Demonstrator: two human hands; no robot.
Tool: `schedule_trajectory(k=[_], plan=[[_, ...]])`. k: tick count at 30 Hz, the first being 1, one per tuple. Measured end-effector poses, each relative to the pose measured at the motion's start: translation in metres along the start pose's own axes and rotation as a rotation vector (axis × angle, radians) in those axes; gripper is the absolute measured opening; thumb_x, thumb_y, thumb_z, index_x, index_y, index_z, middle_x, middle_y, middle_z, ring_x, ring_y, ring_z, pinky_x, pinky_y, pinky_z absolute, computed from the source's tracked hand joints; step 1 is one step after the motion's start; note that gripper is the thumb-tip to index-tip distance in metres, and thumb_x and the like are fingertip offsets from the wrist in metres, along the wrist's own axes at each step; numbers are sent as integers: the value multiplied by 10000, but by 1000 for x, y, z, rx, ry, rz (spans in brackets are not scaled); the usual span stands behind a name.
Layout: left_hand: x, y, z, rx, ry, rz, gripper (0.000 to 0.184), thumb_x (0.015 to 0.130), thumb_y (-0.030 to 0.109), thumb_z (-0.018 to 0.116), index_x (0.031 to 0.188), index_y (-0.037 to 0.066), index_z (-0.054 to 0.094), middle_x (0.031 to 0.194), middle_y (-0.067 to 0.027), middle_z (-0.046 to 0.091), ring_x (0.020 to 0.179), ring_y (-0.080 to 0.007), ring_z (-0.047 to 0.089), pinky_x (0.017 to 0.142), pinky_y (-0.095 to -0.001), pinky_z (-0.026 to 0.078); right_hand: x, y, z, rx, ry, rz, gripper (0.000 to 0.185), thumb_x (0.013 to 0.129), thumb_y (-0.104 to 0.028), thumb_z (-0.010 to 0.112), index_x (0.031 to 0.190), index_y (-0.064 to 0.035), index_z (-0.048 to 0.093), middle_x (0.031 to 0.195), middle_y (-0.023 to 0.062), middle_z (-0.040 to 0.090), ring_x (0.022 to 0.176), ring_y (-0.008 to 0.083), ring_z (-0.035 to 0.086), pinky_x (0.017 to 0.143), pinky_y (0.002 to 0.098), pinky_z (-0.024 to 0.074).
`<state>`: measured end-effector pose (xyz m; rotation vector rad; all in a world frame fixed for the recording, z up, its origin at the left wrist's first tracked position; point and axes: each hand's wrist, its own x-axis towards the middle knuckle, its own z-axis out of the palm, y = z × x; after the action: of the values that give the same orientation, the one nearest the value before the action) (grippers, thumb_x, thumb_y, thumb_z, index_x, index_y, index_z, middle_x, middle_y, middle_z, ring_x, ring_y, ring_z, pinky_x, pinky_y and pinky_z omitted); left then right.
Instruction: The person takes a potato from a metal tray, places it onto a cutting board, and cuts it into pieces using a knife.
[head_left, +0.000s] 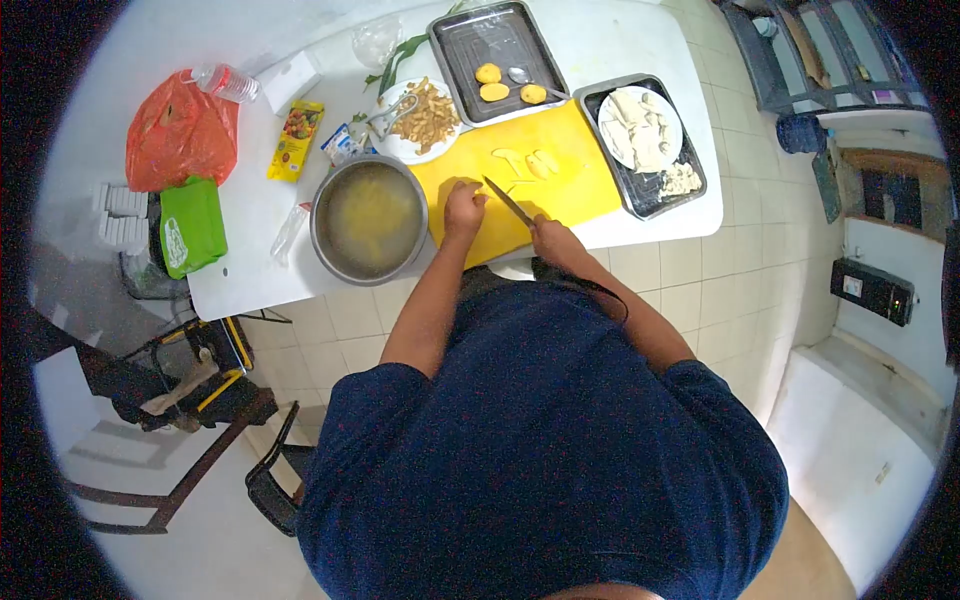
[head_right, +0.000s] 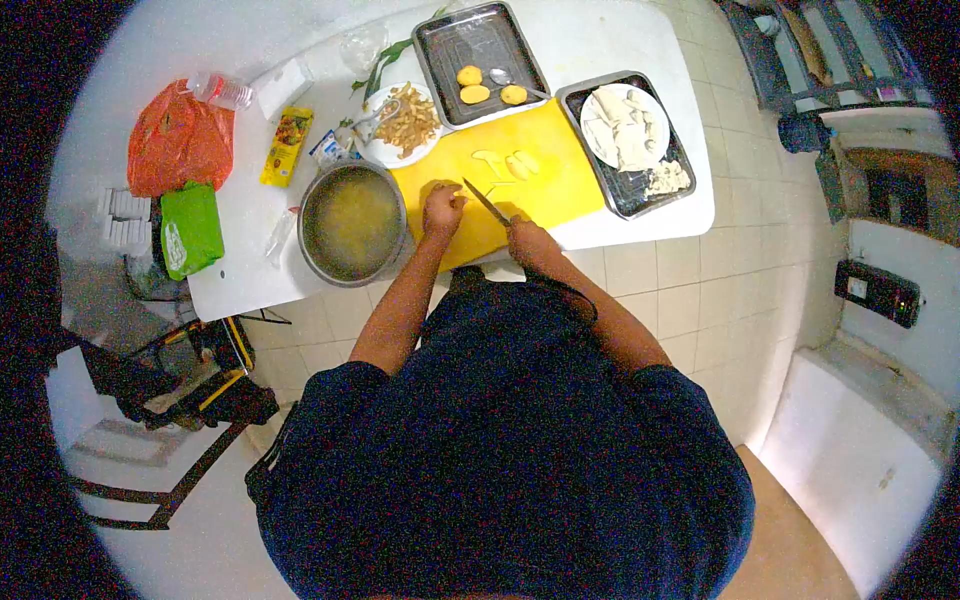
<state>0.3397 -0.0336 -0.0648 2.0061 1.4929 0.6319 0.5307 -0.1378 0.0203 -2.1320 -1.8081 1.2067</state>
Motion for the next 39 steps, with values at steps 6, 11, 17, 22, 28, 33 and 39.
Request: schedule_trajectory(k=[6, 11, 17, 22, 28, 33, 39], plan=[[0, 3, -2, -76, 4, -50, 176, 737, 174, 682, 739, 0, 663, 742, -188, 623, 738, -369, 594, 688, -440, 473, 1, -5, -4, -74, 19, -18, 269, 932, -229, 431, 956, 27, 509, 759, 290, 618, 740, 467, 613, 672, 539, 488], [-5, 14, 0, -154, 54, -186, 197, 723, 186, 690, 693, -6, 657, 688, -187, 630, 653, -370, 609, 632, -421, 488, 6, 3, 5, -101, 13, -21, 268, 934, -224, 419, 972, 31, 494, 744, 291, 616, 730, 463, 617, 670, 538, 493], [-5, 8, 25, -186, 137, -255, 159, 704, 158, 682, 715, -1, 682, 664, -164, 651, 615, -302, 643, 616, -372, 508, 2, -6, -2, -96, 8, -4, 259, 932, -208, 412, 965, 37, 490, 759, 295, 620, 742, 460, 622, 668, 537, 493], [-5, 14, 32, -433, 99, -563, 143, 723, 139, 663, 726, 0, 697, 645, -109, 676, 577, -201, 656, 598, -314, 518, 4, -3, 4, -105, -4, -16, 260, 932, -198, 402, 958, 42, 497, 767, 295, 623, 742, 455, 627, 674, 532, 498], [4, 2, 39, -575, 17, -700, 138, 721, 131, 674, 735, -4, 704, 645, -111, 676, 587, -203, 661, 603, -303, 517, 1, -10, -2, -159, -36, -7, 272, 920, -149, 386, 1002, 77, 514, 786, 287, 636, 735, 425, 651, 646, 506, 528], [8, 10, 31, -325, 119, -507, 146, 690, 144, 707, 734, 6, 711, 690, -134, 685, 657, -234, 678, 671, -316, 532, -2, -12, -3, -190, 2, -53, 234, 890, -113, 408, 973, 71, 527, 769, 267, 640, 707, 408, 658, 623, 489, 541], [11, 21, 22, -229, 123, -526, 129, 673, 123, 714, 745, 16, 718, 711, -131, 691, 674, -234, 681, 692, -321, 536, -7, -15, -7, -223, 74, -104, 189, 864, -100, 428, 925, 47, 529, 747, 247, 639, 695, 398, 657, 611, 482, 538]])
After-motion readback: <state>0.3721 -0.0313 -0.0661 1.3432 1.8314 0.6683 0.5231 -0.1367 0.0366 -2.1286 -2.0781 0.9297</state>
